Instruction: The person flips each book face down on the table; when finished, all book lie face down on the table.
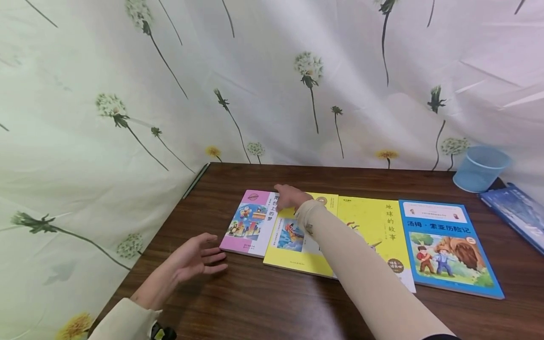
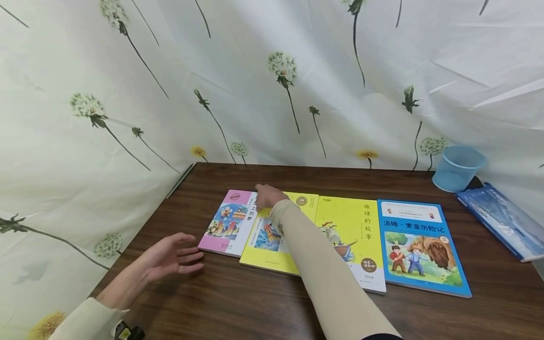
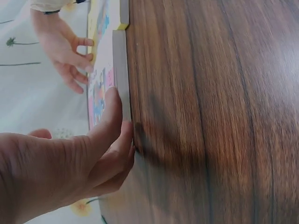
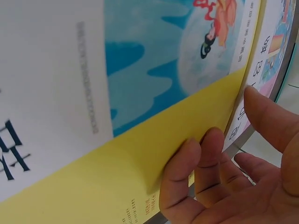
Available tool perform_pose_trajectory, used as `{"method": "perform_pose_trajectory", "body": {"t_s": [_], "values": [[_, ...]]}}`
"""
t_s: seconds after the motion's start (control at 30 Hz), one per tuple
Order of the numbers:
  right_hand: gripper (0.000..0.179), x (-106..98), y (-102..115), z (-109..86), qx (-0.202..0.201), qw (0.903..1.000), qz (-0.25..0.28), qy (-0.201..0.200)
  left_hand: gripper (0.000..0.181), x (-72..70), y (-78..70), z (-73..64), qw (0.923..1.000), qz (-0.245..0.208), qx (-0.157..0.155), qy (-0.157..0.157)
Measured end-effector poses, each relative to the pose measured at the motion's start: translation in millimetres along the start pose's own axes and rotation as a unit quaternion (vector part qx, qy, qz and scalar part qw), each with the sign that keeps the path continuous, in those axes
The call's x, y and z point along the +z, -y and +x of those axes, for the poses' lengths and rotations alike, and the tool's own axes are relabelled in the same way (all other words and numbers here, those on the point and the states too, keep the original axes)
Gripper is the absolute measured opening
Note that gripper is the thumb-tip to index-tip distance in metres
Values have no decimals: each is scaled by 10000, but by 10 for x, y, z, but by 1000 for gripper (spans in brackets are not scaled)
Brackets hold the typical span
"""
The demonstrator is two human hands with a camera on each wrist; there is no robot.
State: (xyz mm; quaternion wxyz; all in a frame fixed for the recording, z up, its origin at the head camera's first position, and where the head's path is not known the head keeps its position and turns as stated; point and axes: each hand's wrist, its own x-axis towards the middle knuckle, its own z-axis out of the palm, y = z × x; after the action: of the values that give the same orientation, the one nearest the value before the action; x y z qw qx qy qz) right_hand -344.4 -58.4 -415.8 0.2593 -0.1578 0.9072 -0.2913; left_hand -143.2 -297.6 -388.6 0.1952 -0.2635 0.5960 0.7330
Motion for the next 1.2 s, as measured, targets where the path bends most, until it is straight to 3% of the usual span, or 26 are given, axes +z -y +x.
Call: {"method": "perform_pose_trajectory", "body": {"t_s": [0.23,0.43,0.57,0.8,0.9,1.03,1.2], "values": [[87,-15,21,-14,-34,10000,8,83,52,-14,2,54,9984,-563,-37,-87],[87,-11,31,-25,-61,9998,-151,96,33,-49,28,121,9978,-539,-39,-382],[85,-9,30,-6,-35,9998,-132,128,36,-66,22,186,9992,-234,-11,-334],[86,-7,16,9,-55,9999,-38,118,23,-45,-21,324,9957,888,191,-197],[86,10,3,6,-78,9999,15,112,23,-28,-27,369,9907,1300,255,-320],[87,36,-8,0,-90,9998,72,139,36,8,-17,395,9832,1708,280,-579],[87,25,-13,5,-179,9997,99,126,47,78,-33,414,9785,1871,378,-785]]}}
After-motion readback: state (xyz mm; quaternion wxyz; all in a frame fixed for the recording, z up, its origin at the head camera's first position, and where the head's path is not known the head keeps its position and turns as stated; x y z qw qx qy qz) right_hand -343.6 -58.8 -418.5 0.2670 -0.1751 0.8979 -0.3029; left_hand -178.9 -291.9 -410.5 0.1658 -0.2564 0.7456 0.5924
